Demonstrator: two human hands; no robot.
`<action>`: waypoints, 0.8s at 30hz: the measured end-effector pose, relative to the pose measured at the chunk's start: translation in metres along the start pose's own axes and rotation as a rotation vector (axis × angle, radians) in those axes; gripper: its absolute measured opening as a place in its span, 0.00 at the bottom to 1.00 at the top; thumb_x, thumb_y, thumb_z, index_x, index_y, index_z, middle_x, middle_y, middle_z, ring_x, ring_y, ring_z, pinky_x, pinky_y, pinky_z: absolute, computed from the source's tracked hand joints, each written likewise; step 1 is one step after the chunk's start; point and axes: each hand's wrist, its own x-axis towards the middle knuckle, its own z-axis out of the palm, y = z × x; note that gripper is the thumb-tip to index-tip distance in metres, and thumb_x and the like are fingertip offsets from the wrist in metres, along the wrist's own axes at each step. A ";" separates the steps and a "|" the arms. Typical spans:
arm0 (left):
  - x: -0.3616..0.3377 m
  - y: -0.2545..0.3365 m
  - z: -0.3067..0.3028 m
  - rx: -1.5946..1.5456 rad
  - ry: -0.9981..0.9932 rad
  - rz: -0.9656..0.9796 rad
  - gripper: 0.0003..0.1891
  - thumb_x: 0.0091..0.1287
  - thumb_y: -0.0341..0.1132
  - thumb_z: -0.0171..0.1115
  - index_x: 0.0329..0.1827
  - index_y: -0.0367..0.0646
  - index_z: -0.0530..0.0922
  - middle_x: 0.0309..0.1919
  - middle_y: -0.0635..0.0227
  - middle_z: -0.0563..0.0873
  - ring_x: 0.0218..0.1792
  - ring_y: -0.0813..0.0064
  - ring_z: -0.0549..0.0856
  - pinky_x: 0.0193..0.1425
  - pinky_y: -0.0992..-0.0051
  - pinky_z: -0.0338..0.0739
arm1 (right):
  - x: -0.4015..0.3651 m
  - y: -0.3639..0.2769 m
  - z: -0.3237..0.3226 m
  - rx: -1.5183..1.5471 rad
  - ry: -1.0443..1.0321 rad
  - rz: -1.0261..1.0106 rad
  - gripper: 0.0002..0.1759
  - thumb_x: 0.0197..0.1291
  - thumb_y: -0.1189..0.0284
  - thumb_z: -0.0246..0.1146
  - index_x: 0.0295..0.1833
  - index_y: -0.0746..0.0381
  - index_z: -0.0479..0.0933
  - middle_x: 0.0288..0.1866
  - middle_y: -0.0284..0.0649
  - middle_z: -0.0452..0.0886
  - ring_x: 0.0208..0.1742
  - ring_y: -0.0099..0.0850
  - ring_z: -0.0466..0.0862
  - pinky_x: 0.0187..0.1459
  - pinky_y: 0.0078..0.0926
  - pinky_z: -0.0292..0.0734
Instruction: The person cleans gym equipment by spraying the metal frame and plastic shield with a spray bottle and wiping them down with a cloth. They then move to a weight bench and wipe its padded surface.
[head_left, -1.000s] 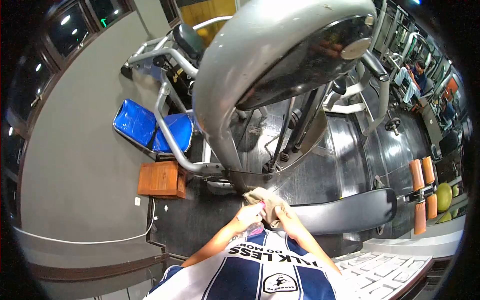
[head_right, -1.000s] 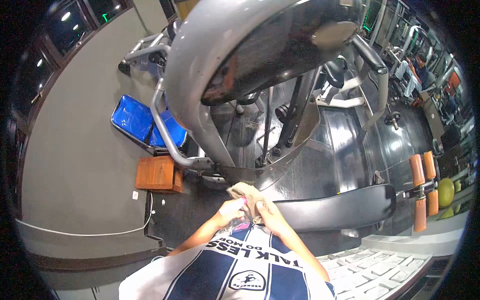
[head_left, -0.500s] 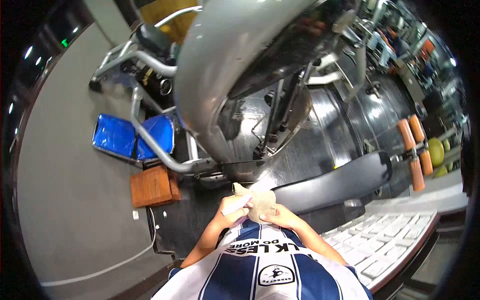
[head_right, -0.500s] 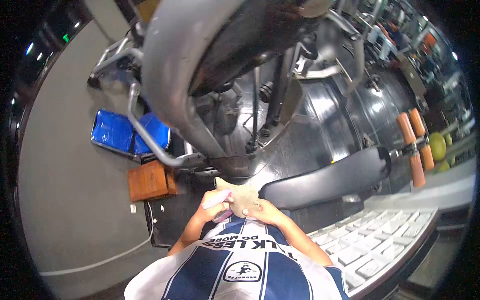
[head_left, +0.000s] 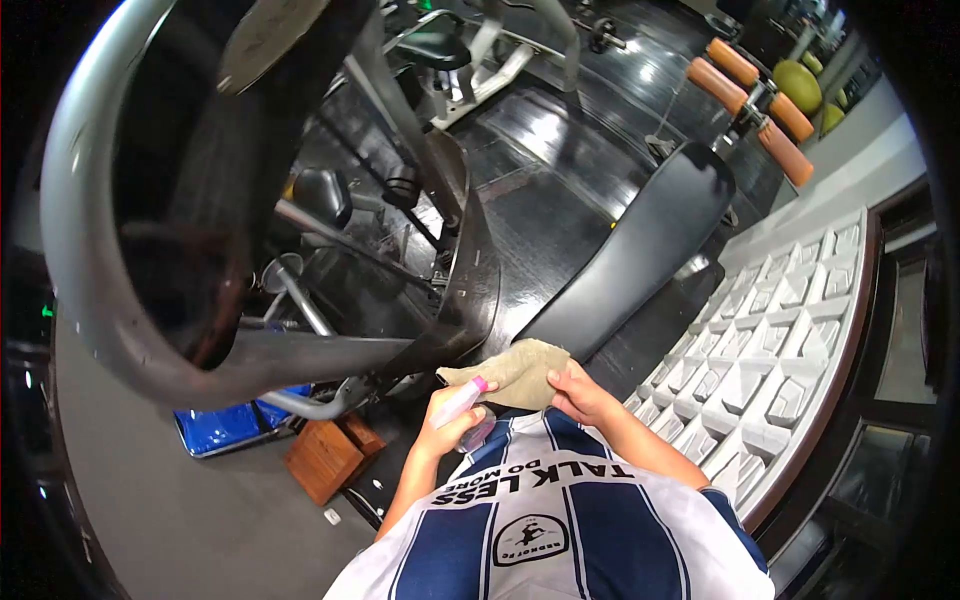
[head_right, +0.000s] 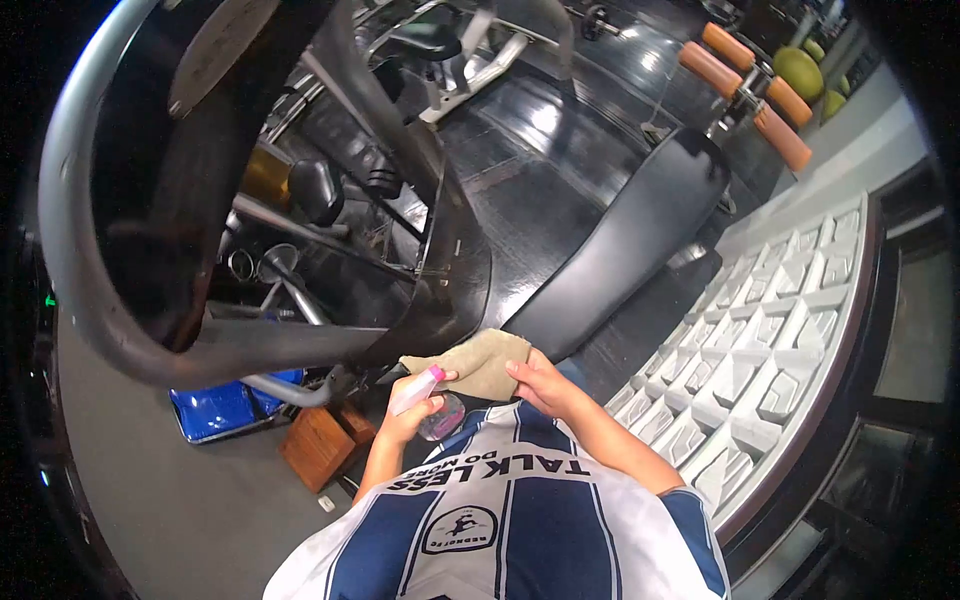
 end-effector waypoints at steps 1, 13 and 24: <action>0.006 0.002 0.001 -0.003 -0.060 -0.041 0.23 0.58 0.35 0.64 0.57 0.34 0.81 0.39 0.64 0.89 0.32 0.80 0.81 0.40 0.78 0.75 | 0.003 -0.002 -0.005 0.005 -0.045 -0.010 0.34 0.70 0.60 0.63 0.74 0.63 0.61 0.71 0.40 0.71 0.68 0.29 0.74 0.68 0.35 0.71; 0.090 0.015 0.038 0.391 -0.085 -0.129 0.11 0.59 0.32 0.65 0.42 0.36 0.84 0.44 0.56 0.85 0.47 0.60 0.85 0.55 0.68 0.77 | -0.002 -0.086 -0.108 -0.446 0.374 0.058 0.17 0.64 0.60 0.68 0.48 0.63 0.78 0.42 0.36 0.84 0.41 0.25 0.83 0.44 0.28 0.79; 0.196 0.052 0.122 0.524 -0.138 -0.189 0.08 0.59 0.34 0.63 0.33 0.36 0.79 0.28 0.59 0.80 0.31 0.60 0.81 0.39 0.67 0.75 | -0.060 -0.177 -0.200 -0.404 0.563 0.034 0.18 0.60 0.64 0.72 0.46 0.63 0.76 0.39 0.34 0.81 0.39 0.25 0.82 0.43 0.28 0.78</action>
